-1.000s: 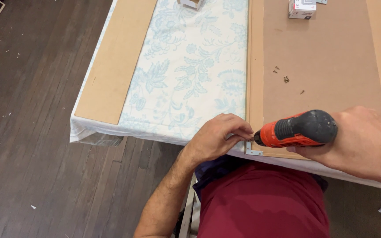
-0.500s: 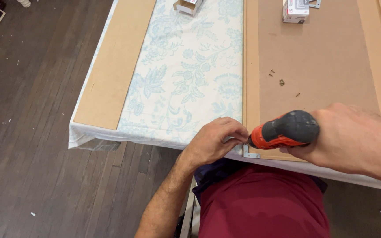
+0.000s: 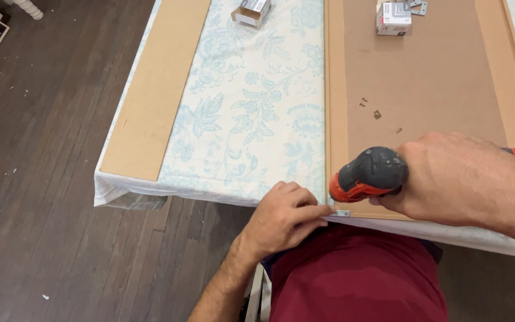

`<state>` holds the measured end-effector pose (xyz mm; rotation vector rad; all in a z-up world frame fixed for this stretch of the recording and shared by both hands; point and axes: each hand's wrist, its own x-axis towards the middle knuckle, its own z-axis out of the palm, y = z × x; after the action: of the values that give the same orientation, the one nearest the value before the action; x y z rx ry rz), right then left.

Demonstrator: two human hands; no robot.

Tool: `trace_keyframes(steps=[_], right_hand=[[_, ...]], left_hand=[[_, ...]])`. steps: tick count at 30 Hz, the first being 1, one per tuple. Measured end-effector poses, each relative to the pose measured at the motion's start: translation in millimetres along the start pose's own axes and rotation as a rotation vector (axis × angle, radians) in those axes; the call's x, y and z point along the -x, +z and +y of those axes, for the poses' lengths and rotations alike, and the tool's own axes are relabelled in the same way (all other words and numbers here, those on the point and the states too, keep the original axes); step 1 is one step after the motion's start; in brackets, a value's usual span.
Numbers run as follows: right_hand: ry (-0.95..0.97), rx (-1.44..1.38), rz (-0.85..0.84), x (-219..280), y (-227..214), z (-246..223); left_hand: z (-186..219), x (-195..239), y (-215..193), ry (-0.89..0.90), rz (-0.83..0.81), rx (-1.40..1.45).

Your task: Assembling a wooden frame by attaching metal corner brackets with screws using a power drill

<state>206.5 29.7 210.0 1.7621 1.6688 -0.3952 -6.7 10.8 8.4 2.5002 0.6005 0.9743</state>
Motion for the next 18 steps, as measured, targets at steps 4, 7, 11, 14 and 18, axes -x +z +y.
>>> trace_keyframes(steps=[4,7,11,14,18], right_hand=[[-0.006,0.012,-0.012,1,-3,-1],[0.0,0.025,0.01,-1,0,0],[-0.013,0.027,0.0,-4,-2,-1],[-0.015,0.026,-0.008,-4,-2,-1],[-0.023,0.043,-0.003,-7,3,2]], left_hand=[[1,1,6,0.035,0.0,-0.157],[1,1,11,0.047,0.065,-0.168],[7,-2,11,0.036,0.114,-0.183],[9,-2,14,0.029,0.178,-0.198],[10,-1,16,0.013,0.195,-0.205]])
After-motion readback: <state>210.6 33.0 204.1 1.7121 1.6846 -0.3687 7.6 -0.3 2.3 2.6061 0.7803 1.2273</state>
